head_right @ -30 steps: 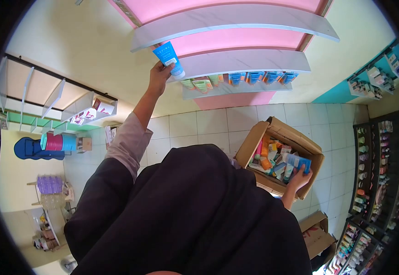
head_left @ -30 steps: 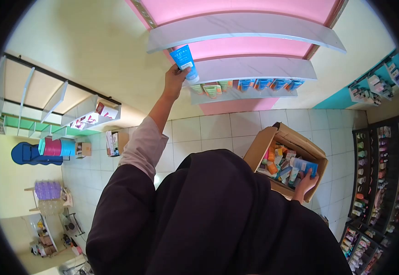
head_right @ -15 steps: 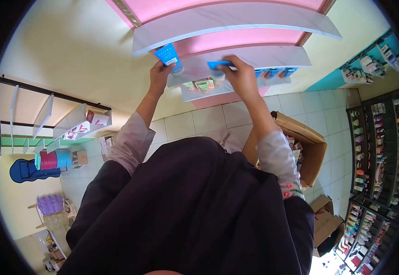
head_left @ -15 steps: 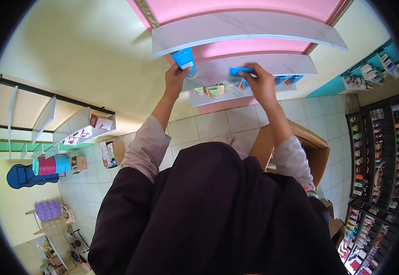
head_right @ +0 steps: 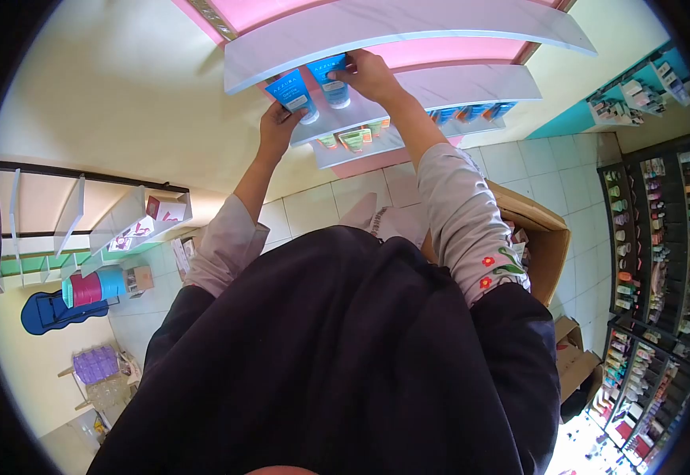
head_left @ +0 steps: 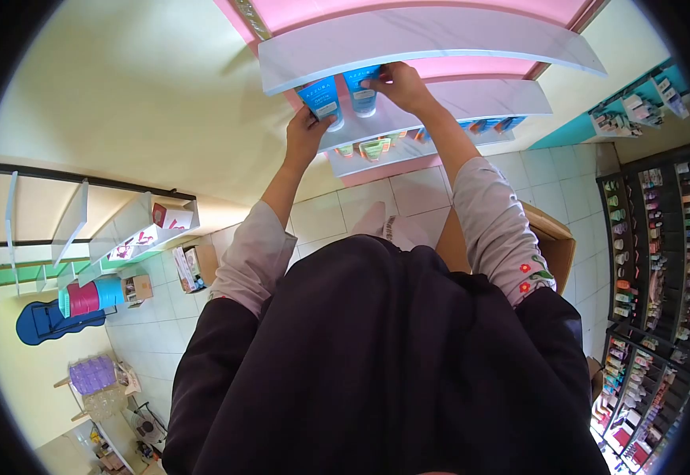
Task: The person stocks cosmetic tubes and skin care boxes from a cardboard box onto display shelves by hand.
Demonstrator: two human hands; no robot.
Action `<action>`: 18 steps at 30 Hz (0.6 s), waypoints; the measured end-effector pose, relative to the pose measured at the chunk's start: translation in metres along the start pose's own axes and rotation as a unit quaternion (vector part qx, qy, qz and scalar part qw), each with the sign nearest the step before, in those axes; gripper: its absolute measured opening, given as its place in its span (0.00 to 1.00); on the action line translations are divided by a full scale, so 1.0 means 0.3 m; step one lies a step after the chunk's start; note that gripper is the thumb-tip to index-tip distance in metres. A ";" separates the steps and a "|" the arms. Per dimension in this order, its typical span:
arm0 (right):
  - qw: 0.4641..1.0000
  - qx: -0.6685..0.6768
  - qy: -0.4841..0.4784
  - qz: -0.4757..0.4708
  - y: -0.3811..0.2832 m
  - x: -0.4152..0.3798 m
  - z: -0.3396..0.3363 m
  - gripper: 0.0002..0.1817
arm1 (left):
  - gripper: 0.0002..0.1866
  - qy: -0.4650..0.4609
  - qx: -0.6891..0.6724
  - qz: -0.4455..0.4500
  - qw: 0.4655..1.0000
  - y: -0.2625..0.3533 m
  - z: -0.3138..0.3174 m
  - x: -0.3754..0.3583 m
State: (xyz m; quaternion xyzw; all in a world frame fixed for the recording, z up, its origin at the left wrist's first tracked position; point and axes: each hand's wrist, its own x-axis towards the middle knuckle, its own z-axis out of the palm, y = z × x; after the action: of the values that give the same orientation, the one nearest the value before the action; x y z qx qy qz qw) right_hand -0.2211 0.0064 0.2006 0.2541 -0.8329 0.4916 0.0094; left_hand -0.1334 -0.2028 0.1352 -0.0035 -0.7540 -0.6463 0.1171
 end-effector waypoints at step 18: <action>0.999 -0.002 -0.024 0.045 0.150 -0.084 0.145 0.26 | 0.17 -0.005 0.123 0.035 0.992 -0.039 -0.012 -0.034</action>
State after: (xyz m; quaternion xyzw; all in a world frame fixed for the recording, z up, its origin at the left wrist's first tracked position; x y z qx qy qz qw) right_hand -0.2083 -0.0017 0.1348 0.2282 -0.8443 0.4839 -0.0319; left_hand -0.1248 -0.2067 0.1224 -0.0187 -0.8279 -0.5439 0.1357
